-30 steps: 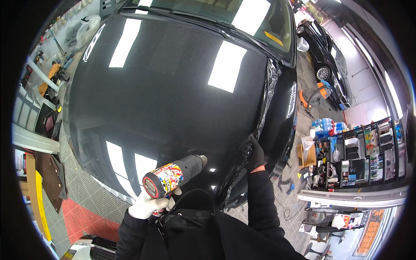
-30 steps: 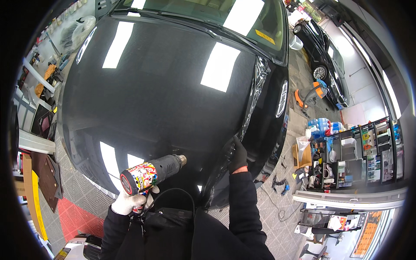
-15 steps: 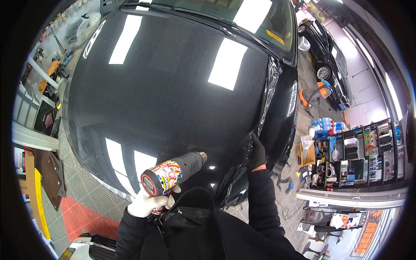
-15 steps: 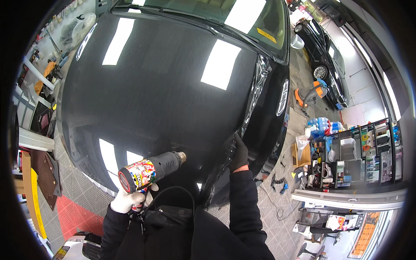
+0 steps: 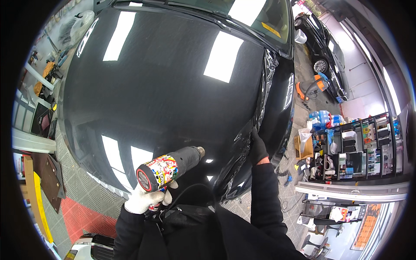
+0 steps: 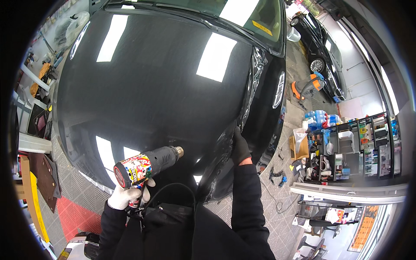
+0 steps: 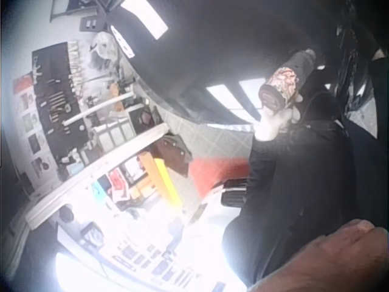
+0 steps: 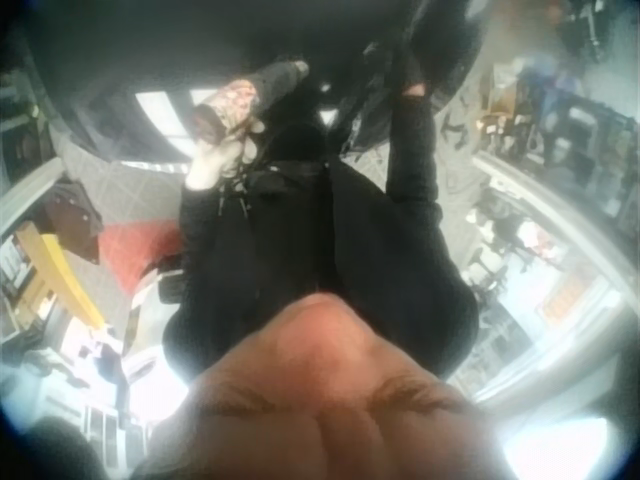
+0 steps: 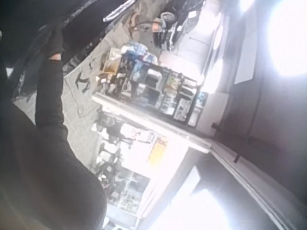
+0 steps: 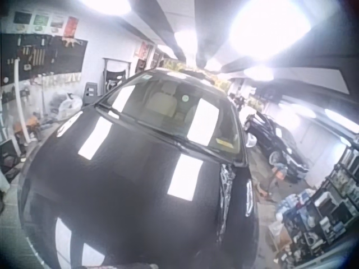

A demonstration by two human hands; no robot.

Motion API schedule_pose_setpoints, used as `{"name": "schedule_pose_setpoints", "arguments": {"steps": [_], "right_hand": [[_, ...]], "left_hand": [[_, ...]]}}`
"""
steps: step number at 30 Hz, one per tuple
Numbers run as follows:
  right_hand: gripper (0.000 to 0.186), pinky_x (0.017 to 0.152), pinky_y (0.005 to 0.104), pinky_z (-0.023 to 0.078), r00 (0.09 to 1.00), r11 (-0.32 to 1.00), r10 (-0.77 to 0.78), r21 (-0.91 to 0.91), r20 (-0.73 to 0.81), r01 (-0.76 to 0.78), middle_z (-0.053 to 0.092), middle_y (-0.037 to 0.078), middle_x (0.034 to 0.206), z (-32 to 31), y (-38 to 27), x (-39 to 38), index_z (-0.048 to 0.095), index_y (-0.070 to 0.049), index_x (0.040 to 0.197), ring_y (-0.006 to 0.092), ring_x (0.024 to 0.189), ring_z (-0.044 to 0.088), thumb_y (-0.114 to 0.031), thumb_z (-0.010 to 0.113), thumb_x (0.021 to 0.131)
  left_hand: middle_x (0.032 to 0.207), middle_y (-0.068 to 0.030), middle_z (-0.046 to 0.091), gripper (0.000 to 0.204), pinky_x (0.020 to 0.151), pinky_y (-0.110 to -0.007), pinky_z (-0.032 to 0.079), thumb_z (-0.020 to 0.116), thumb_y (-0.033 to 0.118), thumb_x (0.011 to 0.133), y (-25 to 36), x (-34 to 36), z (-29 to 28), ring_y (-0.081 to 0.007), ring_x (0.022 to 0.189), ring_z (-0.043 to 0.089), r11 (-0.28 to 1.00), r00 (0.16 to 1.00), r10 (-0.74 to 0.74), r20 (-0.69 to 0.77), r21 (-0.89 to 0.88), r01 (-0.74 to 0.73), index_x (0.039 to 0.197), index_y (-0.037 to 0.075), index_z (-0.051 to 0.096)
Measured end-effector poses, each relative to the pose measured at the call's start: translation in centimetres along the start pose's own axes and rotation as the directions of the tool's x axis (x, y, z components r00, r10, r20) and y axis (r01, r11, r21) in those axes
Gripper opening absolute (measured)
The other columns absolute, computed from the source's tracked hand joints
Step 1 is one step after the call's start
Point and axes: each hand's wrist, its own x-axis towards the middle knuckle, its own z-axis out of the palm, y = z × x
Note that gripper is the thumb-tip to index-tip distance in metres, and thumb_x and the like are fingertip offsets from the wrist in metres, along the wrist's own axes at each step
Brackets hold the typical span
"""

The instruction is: The person uses a heat gun to warm a transparent protective film on the hood of a black car while smoothing it with a gloved hand. The person works along the edge near the windshield and then moves toward the front grille, pressing the film to conform to the surface.

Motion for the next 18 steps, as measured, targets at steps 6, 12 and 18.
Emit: {"name": "schedule_pose_setpoints", "arguments": {"steps": [6,12,18], "right_hand": [[0.04,0.076,0.0415,0.062,0.994,0.994,-0.093,-0.058,-0.052,0.09,0.075,0.007,0.101,-0.9,0.4,1.9,0.071,-0.003,0.119,0.0212,0.092,0.073,-0.041,0.067,0.106],[0.036,0.077,0.0408,0.061,0.955,0.975,-0.203,-0.131,-0.216,0.178,0.073,0.008,0.098,0.2,-1.6,2.2,0.07,0.0,0.118,0.0227,0.091,0.072,-0.031,0.073,0.101],[0.031,0.071,0.043,0.057,0.921,0.801,-0.345,-0.568,-0.181,0.188,0.072,0.01,0.092,-1.7,-3.6,8.6,0.07,0.004,0.116,0.023,0.084,0.071,-0.018,0.073,0.094]], "left_hand": [[0.111,-0.0147,0.076,0.068,0.067,-0.032,0.06,0.082,0.023,0.077,-0.1,-0.5,0.9,-0.018,0.074,0.072,0.999,0.998,0.039,-0.057,0.024,-0.037,0.136,-0.002,0.061],[0.111,-0.0148,0.077,0.068,0.067,-0.032,0.06,0.085,0.025,0.076,0.0,-0.8,1.1,-0.0178,0.074,0.072,0.999,0.998,0.036,-0.06,0.034,-0.034,0.135,-0.001,0.062],[0.108,-0.0162,0.074,0.062,0.07,-0.034,0.059,0.075,0.014,0.08,-0.2,-0.5,1.2,-0.0198,0.076,0.071,0.999,0.999,0.036,-0.012,0.037,-0.036,0.136,-0.006,0.059]]}}
